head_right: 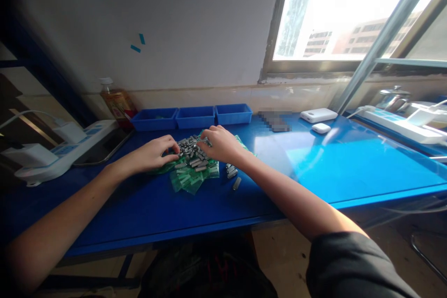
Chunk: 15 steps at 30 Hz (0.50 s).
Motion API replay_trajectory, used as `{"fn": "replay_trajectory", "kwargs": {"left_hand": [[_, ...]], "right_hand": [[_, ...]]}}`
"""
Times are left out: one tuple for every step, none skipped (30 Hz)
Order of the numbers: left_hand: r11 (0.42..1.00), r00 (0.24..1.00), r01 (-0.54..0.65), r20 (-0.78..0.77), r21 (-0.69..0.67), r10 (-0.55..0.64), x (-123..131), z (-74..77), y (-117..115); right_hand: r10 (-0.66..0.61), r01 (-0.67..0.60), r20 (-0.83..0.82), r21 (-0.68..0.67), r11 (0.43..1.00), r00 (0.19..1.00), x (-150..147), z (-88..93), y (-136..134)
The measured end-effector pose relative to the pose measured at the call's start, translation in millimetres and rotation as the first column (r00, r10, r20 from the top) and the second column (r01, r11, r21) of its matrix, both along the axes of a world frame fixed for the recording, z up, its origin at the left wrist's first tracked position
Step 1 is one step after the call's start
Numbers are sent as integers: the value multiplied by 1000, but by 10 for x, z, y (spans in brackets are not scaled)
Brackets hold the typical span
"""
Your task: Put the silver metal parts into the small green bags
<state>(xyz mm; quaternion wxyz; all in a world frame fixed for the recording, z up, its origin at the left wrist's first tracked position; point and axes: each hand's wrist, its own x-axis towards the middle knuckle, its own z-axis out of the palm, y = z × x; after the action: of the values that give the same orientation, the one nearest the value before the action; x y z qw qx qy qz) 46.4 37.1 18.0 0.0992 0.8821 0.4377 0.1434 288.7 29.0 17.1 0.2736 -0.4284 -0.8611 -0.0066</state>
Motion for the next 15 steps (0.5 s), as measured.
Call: {"fn": "replay_trajectory", "kwargs": {"left_hand": [[1000,1000,-13,22,26,12,19,-3,-10],[998,998,-30,52,51,27,40,1,-25],[996,994,-54,95,67,47,65,13,-45],[994,986,-82,153,66,71,93,30,-69],[994,969,-107,230,40,95,123,51,-97],[993,940,-118,320,-10,115,155,72,-126],[991,899,-114,417,-73,135,189,90,-156],[985,846,-94,510,-143,155,225,103,-185],[976,786,-61,593,-209,176,262,109,-213],[964,723,-26,661,-265,201,299,107,-238],[951,664,7,712,-310,227,338,99,-261],[936,614,40,748,-350,254,375,85,-281],[920,570,72,773,-385,279,411,68,-298],[905,534,100,790,-414,302,442,49,-311],[892,508,120,799,-435,322,469,30,-321]], "right_hand": [[7,-7,-3,6,1000,1000,-6,-5,-3],[17,-17,-3,11,1000,1000,-12,-7,-9],[30,-30,-5,17,999,1000,-19,-7,-17],[45,-45,-11,24,999,999,-28,-5,-27],[62,-62,-22,30,998,998,-39,-1,-40],[80,-78,-40,38,996,996,-52,2,-55],[96,-93,-63,47,995,993,-68,5,-74],[109,-104,-94,59,993,990,-85,6,-94],[120,-111,-128,73,991,984,-103,6,-117],[129,-116,-162,89,989,978,-122,5,-140],[138,-119,-193,106,987,971,-141,3,-163],[145,-120,-217,123,985,965,-159,-1,-184],[150,-119,-233,139,983,961,-173,-5,-200],[152,-117,-244,153,981,958,-185,-10,-213],[153,-114,-250,162,980,956,-192,-16,-220]]}}
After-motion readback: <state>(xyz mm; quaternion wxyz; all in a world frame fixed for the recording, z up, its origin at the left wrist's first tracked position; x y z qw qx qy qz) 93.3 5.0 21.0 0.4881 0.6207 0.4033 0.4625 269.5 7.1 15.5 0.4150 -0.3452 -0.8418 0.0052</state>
